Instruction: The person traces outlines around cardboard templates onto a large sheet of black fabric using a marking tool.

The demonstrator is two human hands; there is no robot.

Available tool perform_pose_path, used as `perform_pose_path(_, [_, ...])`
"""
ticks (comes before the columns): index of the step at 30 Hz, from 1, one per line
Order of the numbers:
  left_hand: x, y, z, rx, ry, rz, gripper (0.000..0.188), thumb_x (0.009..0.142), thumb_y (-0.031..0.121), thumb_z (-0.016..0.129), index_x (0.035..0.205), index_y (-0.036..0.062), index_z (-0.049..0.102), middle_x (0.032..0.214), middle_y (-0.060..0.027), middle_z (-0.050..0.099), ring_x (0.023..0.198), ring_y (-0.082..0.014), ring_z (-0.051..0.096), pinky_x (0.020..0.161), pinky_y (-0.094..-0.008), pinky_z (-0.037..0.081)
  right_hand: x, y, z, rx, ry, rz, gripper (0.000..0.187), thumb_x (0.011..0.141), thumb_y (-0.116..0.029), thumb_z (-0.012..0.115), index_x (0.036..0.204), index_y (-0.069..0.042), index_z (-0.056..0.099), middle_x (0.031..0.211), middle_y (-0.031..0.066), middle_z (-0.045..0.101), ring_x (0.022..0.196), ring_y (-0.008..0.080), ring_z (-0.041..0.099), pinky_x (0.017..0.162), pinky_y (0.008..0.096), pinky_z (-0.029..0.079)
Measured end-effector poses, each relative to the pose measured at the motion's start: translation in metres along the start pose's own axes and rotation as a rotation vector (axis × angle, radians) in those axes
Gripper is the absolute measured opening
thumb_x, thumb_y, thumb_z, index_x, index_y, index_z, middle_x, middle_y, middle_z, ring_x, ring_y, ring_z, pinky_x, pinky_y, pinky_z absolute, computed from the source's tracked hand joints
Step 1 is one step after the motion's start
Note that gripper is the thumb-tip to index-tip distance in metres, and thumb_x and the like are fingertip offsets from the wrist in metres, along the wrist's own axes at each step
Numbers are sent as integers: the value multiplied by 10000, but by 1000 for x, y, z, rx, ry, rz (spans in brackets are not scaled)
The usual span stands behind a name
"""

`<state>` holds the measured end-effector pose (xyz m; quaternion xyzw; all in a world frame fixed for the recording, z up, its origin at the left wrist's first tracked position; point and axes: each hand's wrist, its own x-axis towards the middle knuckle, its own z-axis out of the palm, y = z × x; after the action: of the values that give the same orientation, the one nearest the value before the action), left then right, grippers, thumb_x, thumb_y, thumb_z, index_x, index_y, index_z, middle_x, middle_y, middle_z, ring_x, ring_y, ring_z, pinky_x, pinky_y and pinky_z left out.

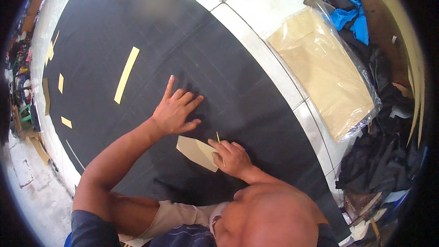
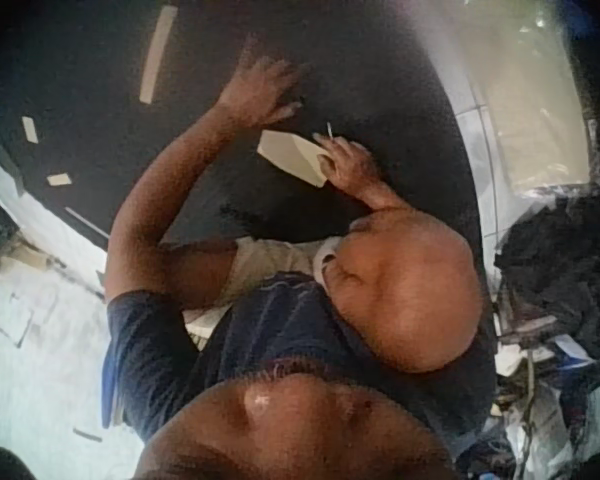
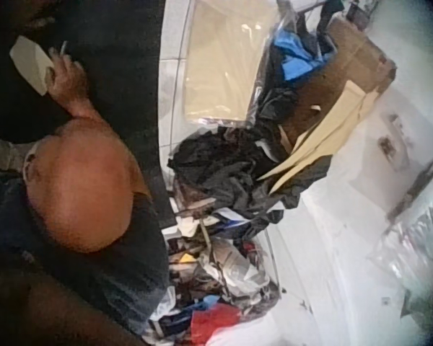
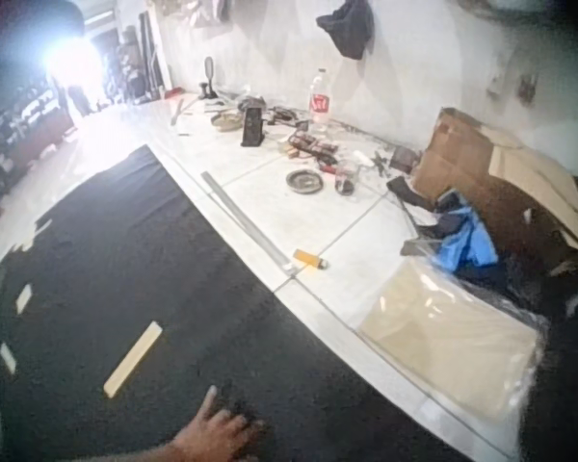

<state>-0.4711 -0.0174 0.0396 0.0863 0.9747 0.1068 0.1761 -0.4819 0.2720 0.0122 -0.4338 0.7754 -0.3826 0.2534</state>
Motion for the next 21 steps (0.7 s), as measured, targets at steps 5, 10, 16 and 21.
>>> perform_pose_path(5, [-2, -3, 1, -14, 62, -1, 622, 921, 516, 651, 1421, 146, 638, 1168, -65, 623, 1181, -265, 580, 1269, -689, 73, -3, 6, -22, 250, 74, 111, 407, 888, -108, 678, 1294, -74, 670, 971, 124, 660, 809, 310, 656, 765, 401, 544])
perform_pose_path(10, [1, 1, -2, -51, 49, -43, 537, 958, 428, 638, 1425, 162, 636, 1147, -71, 613, 1168, -267, 576, 1276, -627, 156, 2, 40, -81, 189, 355, 162, 339, 927, -80, 633, 1245, 38, 632, 1036, 160, 642, 923, 263, 661, 836, 379, 537])
perform_pose_path(16, [-4, 7, 8, -83, 87, -87, 513, 949, 343, 672, 1426, 162, 623, 1170, -87, 601, 1173, -291, 565, 1200, -536, 324, 89, 85, -97, 177, 438, 145, 430, 995, -94, 650, 1410, -2, 583, 1159, 173, 662, 1023, 267, 648, 922, 369, 521])
perform_pose_path(21, [-2, 8, 6, -166, 121, -134, 521, 907, 306, 731, 1390, 138, 628, 1190, -103, 599, 1167, -318, 568, 1150, -516, 371, 140, 85, -93, -99, 295, 67, 397, 954, -117, 687, 1342, -41, 642, 1017, 144, 658, 928, 305, 657, 825, 398, 531])
